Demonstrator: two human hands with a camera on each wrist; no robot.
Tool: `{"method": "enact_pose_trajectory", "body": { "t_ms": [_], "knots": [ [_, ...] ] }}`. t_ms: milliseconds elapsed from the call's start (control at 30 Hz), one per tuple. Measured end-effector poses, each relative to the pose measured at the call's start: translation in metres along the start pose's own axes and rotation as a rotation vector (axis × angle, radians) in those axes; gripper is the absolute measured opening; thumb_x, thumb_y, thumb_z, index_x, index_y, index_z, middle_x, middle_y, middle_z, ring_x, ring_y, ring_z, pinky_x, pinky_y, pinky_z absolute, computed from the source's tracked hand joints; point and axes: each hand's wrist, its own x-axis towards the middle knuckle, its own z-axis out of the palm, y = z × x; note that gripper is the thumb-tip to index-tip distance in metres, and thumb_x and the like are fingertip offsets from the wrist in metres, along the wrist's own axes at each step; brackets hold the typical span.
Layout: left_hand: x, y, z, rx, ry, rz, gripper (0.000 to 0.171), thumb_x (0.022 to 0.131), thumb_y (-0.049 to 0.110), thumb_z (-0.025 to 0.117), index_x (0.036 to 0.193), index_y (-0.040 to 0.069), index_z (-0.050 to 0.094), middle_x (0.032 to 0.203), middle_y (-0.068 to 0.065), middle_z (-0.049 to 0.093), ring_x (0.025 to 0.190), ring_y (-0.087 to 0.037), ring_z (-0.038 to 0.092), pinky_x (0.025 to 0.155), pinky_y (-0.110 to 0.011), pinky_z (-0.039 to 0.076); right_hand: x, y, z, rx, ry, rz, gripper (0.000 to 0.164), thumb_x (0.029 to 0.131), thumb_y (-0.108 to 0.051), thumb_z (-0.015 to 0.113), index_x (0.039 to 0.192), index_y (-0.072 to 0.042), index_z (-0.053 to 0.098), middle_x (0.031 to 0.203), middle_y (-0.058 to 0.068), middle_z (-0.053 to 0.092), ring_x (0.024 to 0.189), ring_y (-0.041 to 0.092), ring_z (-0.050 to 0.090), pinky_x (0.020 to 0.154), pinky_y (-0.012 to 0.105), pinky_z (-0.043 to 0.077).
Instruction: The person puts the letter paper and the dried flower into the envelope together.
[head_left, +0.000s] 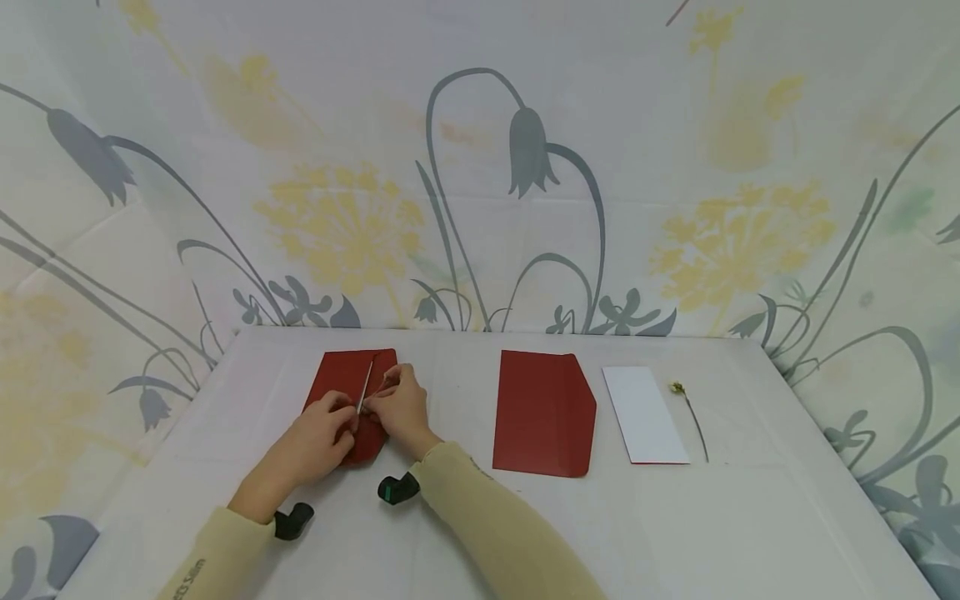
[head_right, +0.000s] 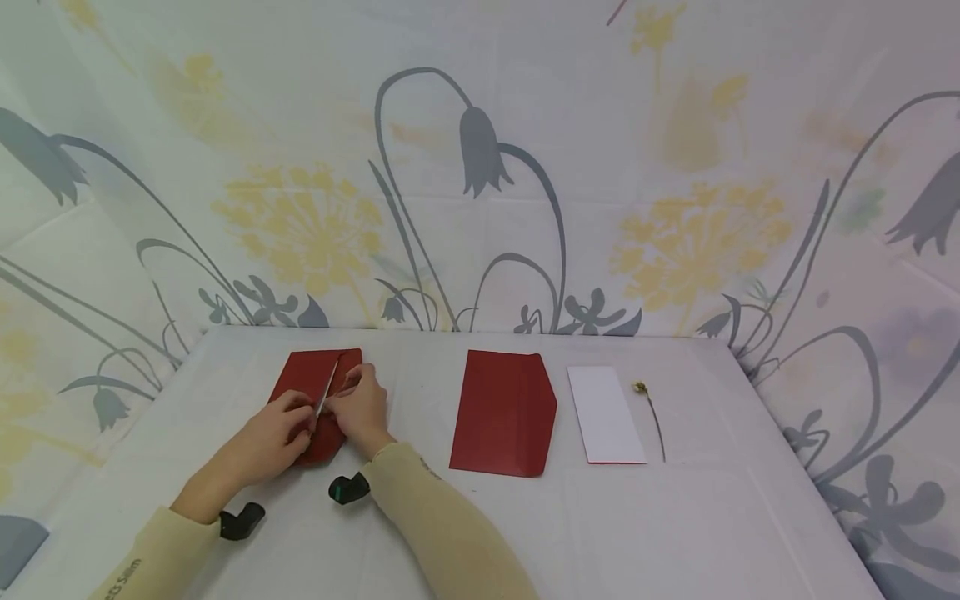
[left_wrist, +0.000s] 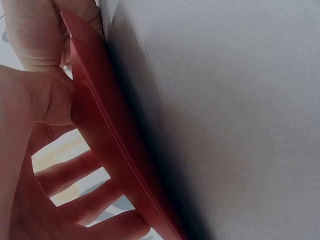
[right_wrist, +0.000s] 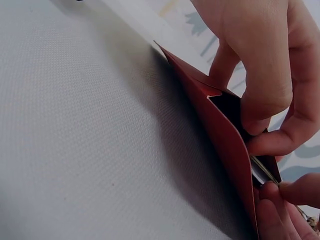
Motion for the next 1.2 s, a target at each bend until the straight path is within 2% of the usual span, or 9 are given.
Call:
{"method": "enact_pose_trajectory", "body": {
  "t_ms": [167, 233, 433, 567, 700, 933, 1067, 1200],
  "knots": [
    [-0.0014, 0.0021, -0.0003, 0.013, -0.009, -0.040, 0.011, 0.085, 0.003, 0.064, 0.084, 0.014, 0.063, 0.112, -0.014, 0.056, 0.094, -0.029, 0.058, 0.082, -0.048, 0.054, -0.0005, -0.0010, 0.0004, 0.020, 0.015, 0.012, 0.075, 0.076, 0.007, 0.080, 0.140, -0.007, 0.043, 0.069, 0.000, 0.064, 0.055, 0.012, 0.064, 0.052, 0.025, 0.055],
    [-0.0020, 0.0024, -0.0005, 0.015, -0.014, -0.051, 0.009, 0.087, 0.004, 0.064, 0.086, 0.013, 0.064, 0.113, -0.014, 0.056, 0.095, -0.030, 0.059, 0.083, -0.049, 0.054, -0.0004, -0.0013, 0.0004, 0.024, 0.015, 0.017, 0.081, 0.076, 0.007, 0.080, 0.145, -0.006, 0.040, 0.069, 0.000, 0.064, 0.055, 0.012, 0.064, 0.052, 0.025, 0.055],
    [-0.0028, 0.0023, -0.0016, 0.022, -0.029, -0.040, 0.007, 0.087, 0.006, 0.065, 0.086, 0.012, 0.065, 0.116, -0.016, 0.056, 0.097, -0.031, 0.060, 0.083, -0.049, 0.055, 0.0001, 0.0000, -0.0008, 0.035, -0.013, 0.015, 0.079, 0.077, 0.007, 0.080, 0.145, -0.003, 0.041, 0.072, 0.001, 0.066, 0.058, 0.013, 0.066, 0.054, 0.026, 0.056],
    [-0.0032, 0.0009, -0.0008, 0.021, -0.025, -0.021, 0.016, 0.083, 0.011, 0.074, 0.080, 0.016, 0.060, 0.116, -0.016, 0.055, 0.097, -0.031, 0.059, 0.082, -0.048, 0.055, 0.0001, -0.0005, -0.0027, 0.038, -0.038, 0.016, 0.077, 0.078, 0.005, 0.080, 0.144, -0.002, 0.042, 0.073, 0.000, 0.066, 0.058, 0.012, 0.067, 0.055, 0.026, 0.056],
    [-0.0029, -0.0013, 0.0012, 0.028, -0.014, 0.000, 0.026, 0.078, 0.016, 0.083, 0.077, 0.017, 0.057, 0.117, -0.018, 0.055, 0.101, -0.034, 0.059, 0.086, -0.050, 0.054, -0.0005, -0.0008, -0.0036, 0.019, -0.047, 0.023, 0.073, 0.078, 0.003, 0.081, 0.142, -0.005, 0.046, 0.072, -0.001, 0.066, 0.058, 0.012, 0.066, 0.056, 0.025, 0.056],
    [-0.0029, -0.0019, 0.0021, 0.034, -0.005, 0.006, 0.027, 0.076, 0.018, 0.086, 0.079, 0.015, 0.060, 0.121, -0.022, 0.053, 0.107, -0.039, 0.058, 0.090, -0.054, 0.052, 0.0000, 0.0007, -0.0034, -0.007, -0.067, 0.025, 0.062, 0.077, 0.001, 0.082, 0.132, -0.007, 0.055, 0.073, -0.001, 0.065, 0.059, 0.012, 0.065, 0.058, 0.026, 0.056],
    [-0.0029, -0.0023, 0.0024, 0.028, -0.003, 0.008, 0.029, 0.076, 0.019, 0.086, 0.077, 0.016, 0.057, 0.122, -0.023, 0.052, 0.107, -0.040, 0.057, 0.090, -0.054, 0.052, 0.0001, 0.0026, -0.0035, -0.045, -0.110, 0.000, 0.045, 0.079, -0.003, 0.082, 0.119, -0.008, 0.062, 0.078, -0.002, 0.066, 0.063, 0.010, 0.065, 0.061, 0.025, 0.056],
    [-0.0028, -0.0025, 0.0018, 0.011, -0.002, 0.010, 0.032, 0.076, 0.017, 0.086, 0.074, 0.017, 0.054, 0.122, -0.023, 0.053, 0.105, -0.038, 0.058, 0.088, -0.052, 0.052, -0.0010, 0.0040, -0.0031, -0.122, -0.158, -0.043, 0.021, 0.087, -0.008, 0.076, 0.106, -0.009, 0.068, 0.078, -0.005, 0.068, 0.065, 0.006, 0.064, 0.061, 0.022, 0.053]
  ]
}}
